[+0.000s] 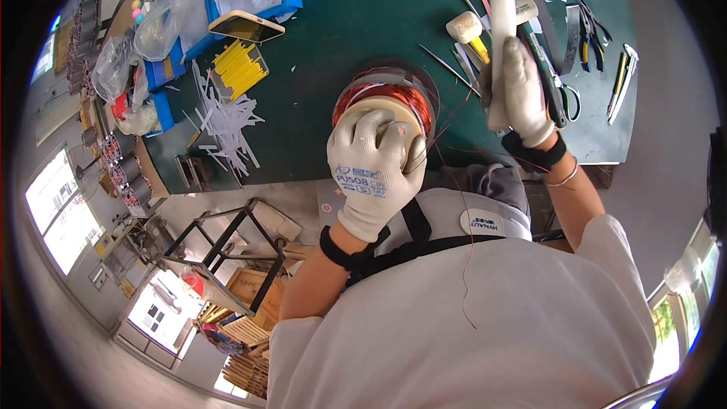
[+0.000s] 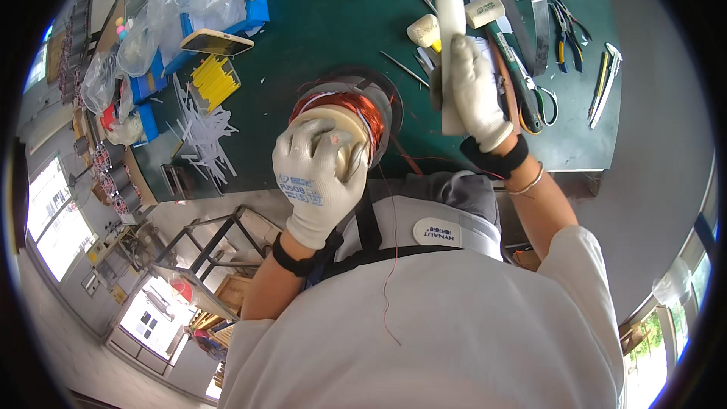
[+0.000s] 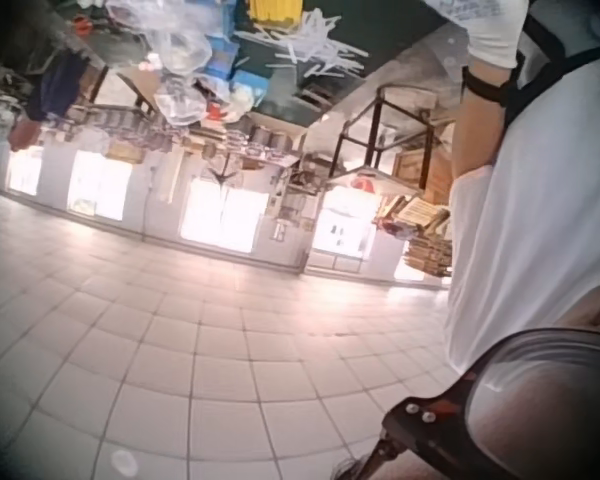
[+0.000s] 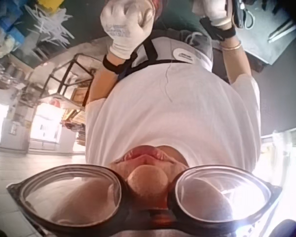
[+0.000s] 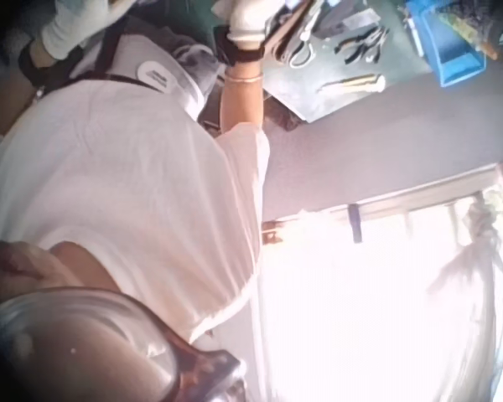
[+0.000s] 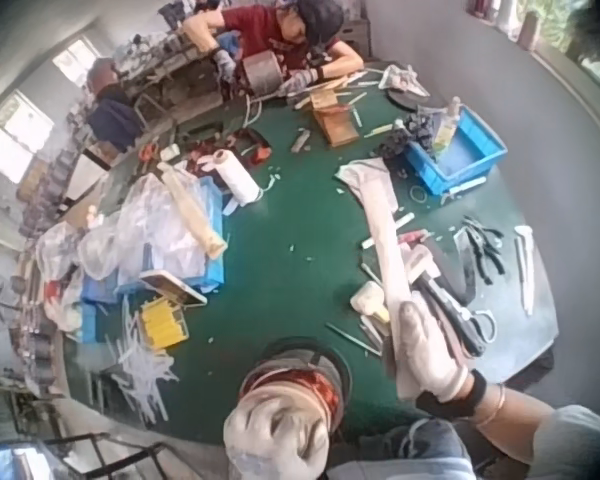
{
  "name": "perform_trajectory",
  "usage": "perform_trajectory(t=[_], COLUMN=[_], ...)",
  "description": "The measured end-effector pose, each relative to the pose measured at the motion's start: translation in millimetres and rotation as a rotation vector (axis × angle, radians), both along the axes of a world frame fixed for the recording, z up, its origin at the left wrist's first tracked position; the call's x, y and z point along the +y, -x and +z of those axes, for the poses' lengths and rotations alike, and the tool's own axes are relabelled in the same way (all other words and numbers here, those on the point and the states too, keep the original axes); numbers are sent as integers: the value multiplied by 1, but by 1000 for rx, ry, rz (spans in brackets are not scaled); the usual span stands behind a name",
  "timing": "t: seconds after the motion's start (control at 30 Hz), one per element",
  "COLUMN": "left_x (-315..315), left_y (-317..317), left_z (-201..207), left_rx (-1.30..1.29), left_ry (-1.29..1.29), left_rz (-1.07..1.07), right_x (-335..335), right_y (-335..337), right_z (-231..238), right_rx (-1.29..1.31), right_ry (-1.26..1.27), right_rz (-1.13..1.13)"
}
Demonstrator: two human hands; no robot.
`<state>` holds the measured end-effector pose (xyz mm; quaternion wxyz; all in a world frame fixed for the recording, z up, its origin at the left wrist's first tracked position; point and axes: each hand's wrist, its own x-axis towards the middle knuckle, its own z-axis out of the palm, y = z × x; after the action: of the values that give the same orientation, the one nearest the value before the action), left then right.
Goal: Assembling components of an electric motor including winding and shaping coils.
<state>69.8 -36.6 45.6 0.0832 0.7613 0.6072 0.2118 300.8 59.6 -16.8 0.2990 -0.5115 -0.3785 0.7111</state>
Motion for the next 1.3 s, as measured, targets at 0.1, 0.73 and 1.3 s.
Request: perform_trajectory(t=[0.1,0.73,1.3], left_x=[-2,16,-2], left_y=[10,50,20], left_z=[-2,4,-6], left_rx=[43,-85,-107], left_ry=[-2,111,-93], left_rz=[-35,-550,-188], right_x=[-12,-46,-22], right_y=[19,36,0], right_z=[19,-7,-32], right_rx=[-462,-507,-43], right_ry=[-206,-334,77], right_rz=[544,598,53])
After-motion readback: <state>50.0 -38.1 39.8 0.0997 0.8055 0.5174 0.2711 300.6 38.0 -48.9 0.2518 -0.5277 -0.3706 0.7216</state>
